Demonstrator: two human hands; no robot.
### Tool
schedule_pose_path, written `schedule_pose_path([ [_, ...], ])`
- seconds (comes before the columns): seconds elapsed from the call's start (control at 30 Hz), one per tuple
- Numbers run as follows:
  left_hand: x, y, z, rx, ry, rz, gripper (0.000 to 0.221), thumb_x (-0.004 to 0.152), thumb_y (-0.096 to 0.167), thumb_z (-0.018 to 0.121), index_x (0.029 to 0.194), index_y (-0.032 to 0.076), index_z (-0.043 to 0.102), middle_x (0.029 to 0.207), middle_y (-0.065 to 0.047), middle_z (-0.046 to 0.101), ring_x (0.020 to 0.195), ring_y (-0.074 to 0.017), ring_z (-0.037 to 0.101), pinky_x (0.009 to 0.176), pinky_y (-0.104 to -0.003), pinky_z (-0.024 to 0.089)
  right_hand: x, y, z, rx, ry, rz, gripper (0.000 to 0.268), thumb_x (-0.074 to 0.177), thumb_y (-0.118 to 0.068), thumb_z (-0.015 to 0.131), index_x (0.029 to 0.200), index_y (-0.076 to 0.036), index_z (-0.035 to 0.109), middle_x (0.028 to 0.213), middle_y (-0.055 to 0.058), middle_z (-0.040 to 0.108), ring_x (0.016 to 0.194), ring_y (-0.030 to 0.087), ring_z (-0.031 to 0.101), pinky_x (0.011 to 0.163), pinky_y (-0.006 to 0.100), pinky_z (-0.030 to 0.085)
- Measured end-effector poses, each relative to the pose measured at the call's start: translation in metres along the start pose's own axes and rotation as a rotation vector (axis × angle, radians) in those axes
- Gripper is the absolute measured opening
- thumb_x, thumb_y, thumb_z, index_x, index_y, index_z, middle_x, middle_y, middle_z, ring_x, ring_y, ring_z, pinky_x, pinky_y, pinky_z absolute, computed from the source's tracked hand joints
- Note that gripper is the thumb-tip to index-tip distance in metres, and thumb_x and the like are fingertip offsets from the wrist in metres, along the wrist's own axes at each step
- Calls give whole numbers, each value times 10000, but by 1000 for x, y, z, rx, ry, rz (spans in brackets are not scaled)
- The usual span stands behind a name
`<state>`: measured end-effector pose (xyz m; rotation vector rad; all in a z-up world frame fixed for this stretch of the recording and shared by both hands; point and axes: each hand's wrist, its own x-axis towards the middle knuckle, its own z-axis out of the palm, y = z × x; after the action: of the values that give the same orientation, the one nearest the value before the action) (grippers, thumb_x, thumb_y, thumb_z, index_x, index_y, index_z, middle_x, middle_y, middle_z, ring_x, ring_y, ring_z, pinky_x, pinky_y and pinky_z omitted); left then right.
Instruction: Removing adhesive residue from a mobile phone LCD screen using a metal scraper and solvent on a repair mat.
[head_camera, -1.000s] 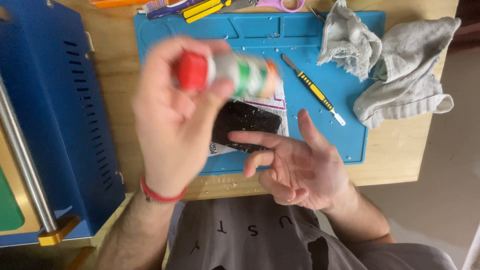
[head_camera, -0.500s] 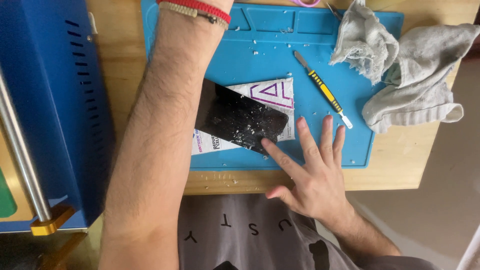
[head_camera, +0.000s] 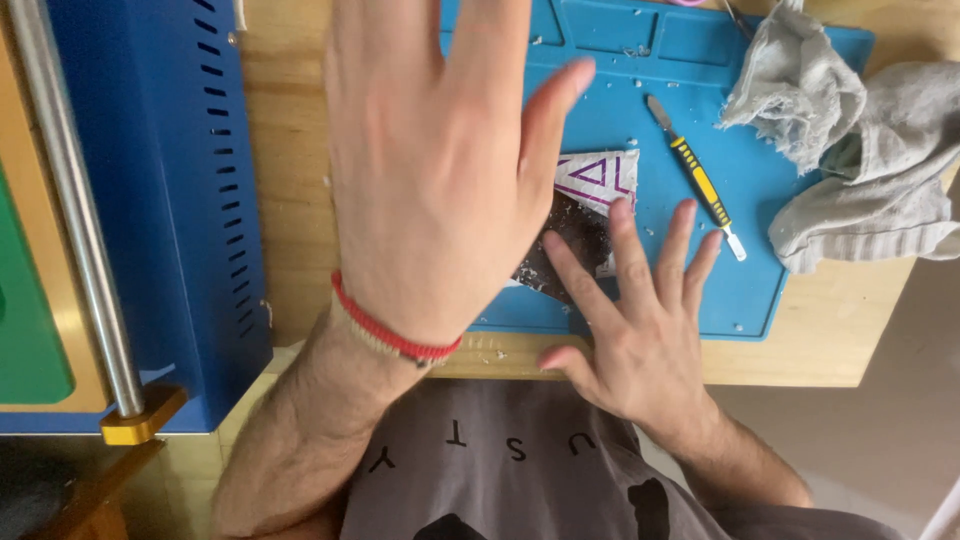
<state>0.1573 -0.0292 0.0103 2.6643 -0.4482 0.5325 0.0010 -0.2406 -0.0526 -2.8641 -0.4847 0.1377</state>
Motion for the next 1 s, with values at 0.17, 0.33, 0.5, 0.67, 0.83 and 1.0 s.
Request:
schedule_pose_path([
  [0.17,-47,-14,-3,-300,-322,171,500,1189,317,705,1574,42,545,1389,-160,727,1435,-401,633,1274,-582,444,-13,9,-2,29,53,-121,902,1060,-875,226,1652,-351,659,1834,177,138,1668,583,-30,1375,753,-35],
  [0.33,-66,-37,2,-186,-499,336,1342,745,630,1006,1738,60,305,1723,-83,592,1663,-440,382,1353,-708,196,2,12,-10,4,39,85,1038,1030,-850,122,1711,-232,604,1850,194,86,1660,621,-78,1379,813,-20],
  [0.5,-64,-43,3,-237,-496,365,1185,837,422,980,1749,85,304,1626,-78,618,1638,-422,463,1353,-726,212,0,-1,-6,32,9,-82,937,1023,-852,141,1656,-347,613,1833,180,184,1661,651,60,1337,864,101],
  [0.67,-69,-47,10,-328,-465,396,1007,899,332,889,1711,42,369,1636,-114,598,1619,-422,467,1374,-650,274,-1,5,-4,14,13,-33,1008,1026,-879,136,1692,-301,623,1845,178,91,1652,601,-100,1374,786,-43],
  [0.83,-72,-48,14,-320,-433,392,982,938,370,880,1713,54,366,1650,-90,629,1613,-401,490,1363,-691,280,-4,-1,1,-22,57,-122,932,1039,-890,176,1636,-367,665,1823,161,194,1652,629,44,1354,820,59],
  [1.0,-72,-48,16,-306,-398,398,949,935,376,852,1708,71,394,1584,-77,669,1546,-410,566,1351,-684,325,3,2,0,-20,25,-171,925,1026,-890,198,1663,-361,610,1823,152,212,1646,645,76,1321,883,133],
])
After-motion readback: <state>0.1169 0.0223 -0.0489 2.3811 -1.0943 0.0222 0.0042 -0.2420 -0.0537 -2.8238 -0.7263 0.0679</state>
